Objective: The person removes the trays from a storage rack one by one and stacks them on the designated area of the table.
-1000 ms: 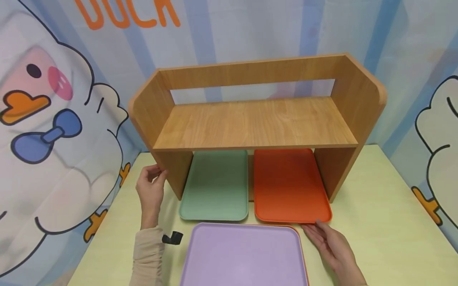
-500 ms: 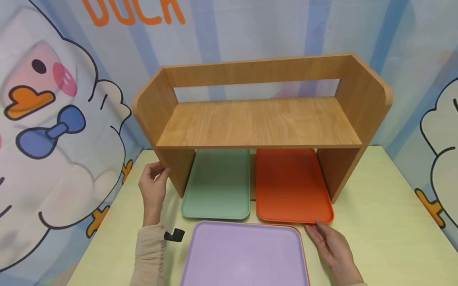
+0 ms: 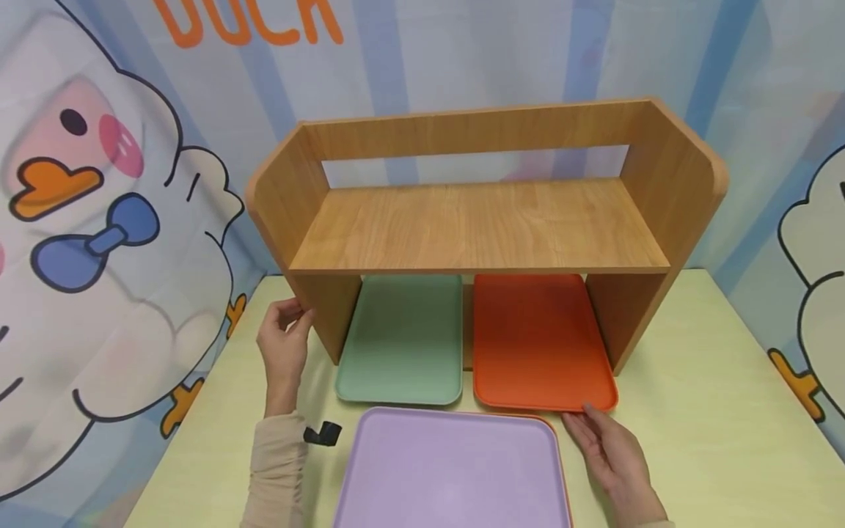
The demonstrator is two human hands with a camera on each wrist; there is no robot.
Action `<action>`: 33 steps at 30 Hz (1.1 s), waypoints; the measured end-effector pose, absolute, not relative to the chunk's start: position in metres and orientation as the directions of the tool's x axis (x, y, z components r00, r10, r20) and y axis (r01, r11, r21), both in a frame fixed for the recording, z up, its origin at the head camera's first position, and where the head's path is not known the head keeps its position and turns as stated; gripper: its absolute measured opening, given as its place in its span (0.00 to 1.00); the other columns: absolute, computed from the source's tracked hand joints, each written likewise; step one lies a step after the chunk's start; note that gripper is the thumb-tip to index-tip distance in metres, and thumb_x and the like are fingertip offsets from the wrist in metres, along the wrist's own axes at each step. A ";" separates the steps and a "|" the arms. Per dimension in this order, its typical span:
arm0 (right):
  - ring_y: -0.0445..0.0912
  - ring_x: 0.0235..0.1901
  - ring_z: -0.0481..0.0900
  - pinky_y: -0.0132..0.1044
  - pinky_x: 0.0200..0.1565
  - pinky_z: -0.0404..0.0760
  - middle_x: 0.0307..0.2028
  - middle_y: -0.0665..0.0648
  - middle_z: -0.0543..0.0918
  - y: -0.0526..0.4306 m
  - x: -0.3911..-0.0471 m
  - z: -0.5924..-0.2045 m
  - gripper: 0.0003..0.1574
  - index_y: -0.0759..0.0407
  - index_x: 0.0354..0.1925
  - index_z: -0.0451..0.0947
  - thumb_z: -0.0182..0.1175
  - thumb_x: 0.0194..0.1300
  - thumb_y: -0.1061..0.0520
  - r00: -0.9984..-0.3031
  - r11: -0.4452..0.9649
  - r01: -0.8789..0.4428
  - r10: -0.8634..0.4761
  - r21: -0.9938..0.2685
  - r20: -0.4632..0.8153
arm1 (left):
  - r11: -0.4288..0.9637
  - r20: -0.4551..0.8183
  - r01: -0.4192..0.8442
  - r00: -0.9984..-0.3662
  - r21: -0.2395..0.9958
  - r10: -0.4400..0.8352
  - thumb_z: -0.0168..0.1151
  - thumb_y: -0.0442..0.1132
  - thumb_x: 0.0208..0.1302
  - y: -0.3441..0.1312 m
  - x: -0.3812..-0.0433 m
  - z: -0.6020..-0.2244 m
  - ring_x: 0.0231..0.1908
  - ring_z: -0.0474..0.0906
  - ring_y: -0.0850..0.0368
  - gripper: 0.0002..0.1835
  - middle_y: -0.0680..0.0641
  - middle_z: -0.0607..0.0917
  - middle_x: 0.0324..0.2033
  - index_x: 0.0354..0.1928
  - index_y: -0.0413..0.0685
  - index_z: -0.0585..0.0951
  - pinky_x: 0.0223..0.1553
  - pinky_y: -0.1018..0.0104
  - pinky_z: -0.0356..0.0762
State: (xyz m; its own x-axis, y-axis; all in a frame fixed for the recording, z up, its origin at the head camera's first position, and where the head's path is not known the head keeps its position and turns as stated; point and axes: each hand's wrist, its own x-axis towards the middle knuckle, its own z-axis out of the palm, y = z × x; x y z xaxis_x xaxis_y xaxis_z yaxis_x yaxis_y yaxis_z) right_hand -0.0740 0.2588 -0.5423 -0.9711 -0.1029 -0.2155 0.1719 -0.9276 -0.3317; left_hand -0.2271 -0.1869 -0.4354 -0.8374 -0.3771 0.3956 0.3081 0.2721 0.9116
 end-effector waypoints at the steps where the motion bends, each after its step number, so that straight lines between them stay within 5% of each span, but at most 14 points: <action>1: 0.56 0.46 0.83 0.43 0.60 0.75 0.42 0.70 0.82 0.258 -0.074 -0.542 0.17 0.67 0.40 0.77 0.40 0.73 0.69 -0.971 -0.928 0.169 -0.100 -0.332 -0.216 | 0.271 0.397 0.311 -0.836 0.911 -0.377 0.66 0.30 0.58 -0.187 -0.227 -0.435 0.43 0.80 0.56 0.12 0.42 0.82 0.41 0.44 0.37 0.78 0.45 0.75 0.81; 6: 0.55 0.45 0.84 0.43 0.60 0.75 0.41 0.69 0.82 0.256 -0.076 -0.539 0.16 0.66 0.39 0.77 0.40 0.73 0.68 -0.972 -0.925 0.163 -0.091 -0.343 -0.216 | 0.263 0.398 0.315 -0.836 0.912 -0.378 0.66 0.31 0.58 -0.189 -0.225 -0.433 0.44 0.79 0.53 0.13 0.39 0.82 0.42 0.45 0.35 0.78 0.44 0.80 0.79; 25: 0.59 0.45 0.83 0.46 0.58 0.77 0.42 0.71 0.80 0.259 -0.072 -0.544 0.14 0.65 0.42 0.73 0.40 0.72 0.71 -0.988 -0.931 0.082 -0.029 -0.356 -0.152 | 0.270 0.410 0.327 -0.837 0.906 -0.362 0.65 0.30 0.59 -0.187 -0.228 -0.434 0.44 0.80 0.52 0.12 0.40 0.82 0.41 0.44 0.36 0.78 0.50 0.59 0.82; 33: 0.59 0.46 0.82 0.46 0.57 0.78 0.43 0.72 0.81 0.260 -0.067 -0.544 0.18 0.67 0.42 0.76 0.37 0.73 0.70 -0.993 -0.937 0.088 -0.056 -0.338 -0.101 | 0.285 0.398 0.305 -0.840 0.909 -0.368 0.65 0.32 0.60 -0.187 -0.226 -0.434 0.45 0.80 0.52 0.12 0.41 0.82 0.42 0.45 0.37 0.78 0.50 0.61 0.82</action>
State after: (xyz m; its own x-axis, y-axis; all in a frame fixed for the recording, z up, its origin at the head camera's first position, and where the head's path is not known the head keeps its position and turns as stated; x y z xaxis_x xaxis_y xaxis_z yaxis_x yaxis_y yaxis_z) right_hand -0.0673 0.2600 -0.5443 -0.9933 -0.0565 -0.1005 0.0875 -0.9370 -0.3382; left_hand -0.2260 -0.1872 -0.4338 -0.8403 -0.3682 0.3978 0.3051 0.2853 0.9086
